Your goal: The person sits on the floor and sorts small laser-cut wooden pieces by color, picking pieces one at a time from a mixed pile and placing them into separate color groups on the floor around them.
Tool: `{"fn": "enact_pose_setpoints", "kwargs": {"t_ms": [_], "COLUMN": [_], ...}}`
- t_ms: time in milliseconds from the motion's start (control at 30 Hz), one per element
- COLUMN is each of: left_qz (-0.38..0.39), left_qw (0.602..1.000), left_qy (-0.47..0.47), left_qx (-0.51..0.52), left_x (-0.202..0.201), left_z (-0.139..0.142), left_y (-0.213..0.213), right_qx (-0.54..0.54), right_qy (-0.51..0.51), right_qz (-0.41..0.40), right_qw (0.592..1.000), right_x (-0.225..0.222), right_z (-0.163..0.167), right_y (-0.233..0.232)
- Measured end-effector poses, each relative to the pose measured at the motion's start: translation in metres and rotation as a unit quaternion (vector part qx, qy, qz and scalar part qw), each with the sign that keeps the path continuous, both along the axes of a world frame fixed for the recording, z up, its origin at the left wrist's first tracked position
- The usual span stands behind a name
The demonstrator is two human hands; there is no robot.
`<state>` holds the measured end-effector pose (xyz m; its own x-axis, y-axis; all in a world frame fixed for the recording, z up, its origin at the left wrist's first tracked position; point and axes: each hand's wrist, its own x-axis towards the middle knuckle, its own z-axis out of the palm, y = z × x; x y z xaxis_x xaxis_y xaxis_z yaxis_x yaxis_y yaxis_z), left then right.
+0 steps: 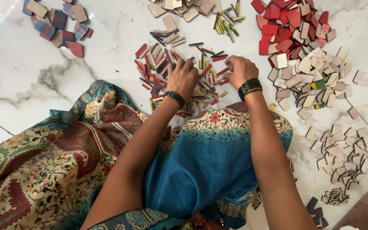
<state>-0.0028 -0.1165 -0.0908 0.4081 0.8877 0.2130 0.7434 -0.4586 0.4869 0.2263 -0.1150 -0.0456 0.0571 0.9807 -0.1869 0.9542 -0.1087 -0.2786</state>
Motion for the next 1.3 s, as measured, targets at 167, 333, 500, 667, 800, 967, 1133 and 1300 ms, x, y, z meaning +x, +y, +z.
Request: {"fn": "enact_pose_setpoints", "kwargs": {"t_ms": [167,333,500,667,800,967,1133,1300], "left_qz": [-0.014,-0.036,-0.024,0.027,0.112,0.100,0.070,0.050], "left_qw": [0.999,0.998,0.997,0.989,0.854,0.804,0.924,0.945], "left_qy": [0.036,0.054,0.067,-0.094,-0.378,-0.501,-0.347,-0.307], "left_qx": [-0.020,0.017,-0.038,-0.113,-0.340,-0.303,-0.145,-0.096], "left_x": [0.002,0.005,0.006,0.003,0.013,0.031,0.026,0.023], "left_z": [0.001,-0.002,0.004,0.009,0.005,0.007,0.024,0.029], "left_y": [-0.001,-0.005,-0.002,0.006,0.024,0.035,0.025,0.024], "right_qx": [-0.034,-0.055,-0.054,-0.065,-0.100,-0.121,-0.149,-0.177], "right_qy": [-0.023,-0.020,0.062,0.301,0.573,0.706,0.727,0.752], "right_qz": [0.011,0.025,0.026,-0.022,-0.078,-0.126,-0.137,-0.134], "right_qw": [0.999,0.998,0.996,0.951,0.810,0.686,0.657,0.621], "right_x": [-0.002,0.000,0.001,0.007,-0.003,-0.022,-0.028,-0.032], "right_z": [-0.004,-0.007,-0.012,-0.011,-0.011,-0.014,-0.023,-0.026], "right_y": [-0.001,-0.002,0.000,0.004,0.007,0.014,0.014,0.010]}}
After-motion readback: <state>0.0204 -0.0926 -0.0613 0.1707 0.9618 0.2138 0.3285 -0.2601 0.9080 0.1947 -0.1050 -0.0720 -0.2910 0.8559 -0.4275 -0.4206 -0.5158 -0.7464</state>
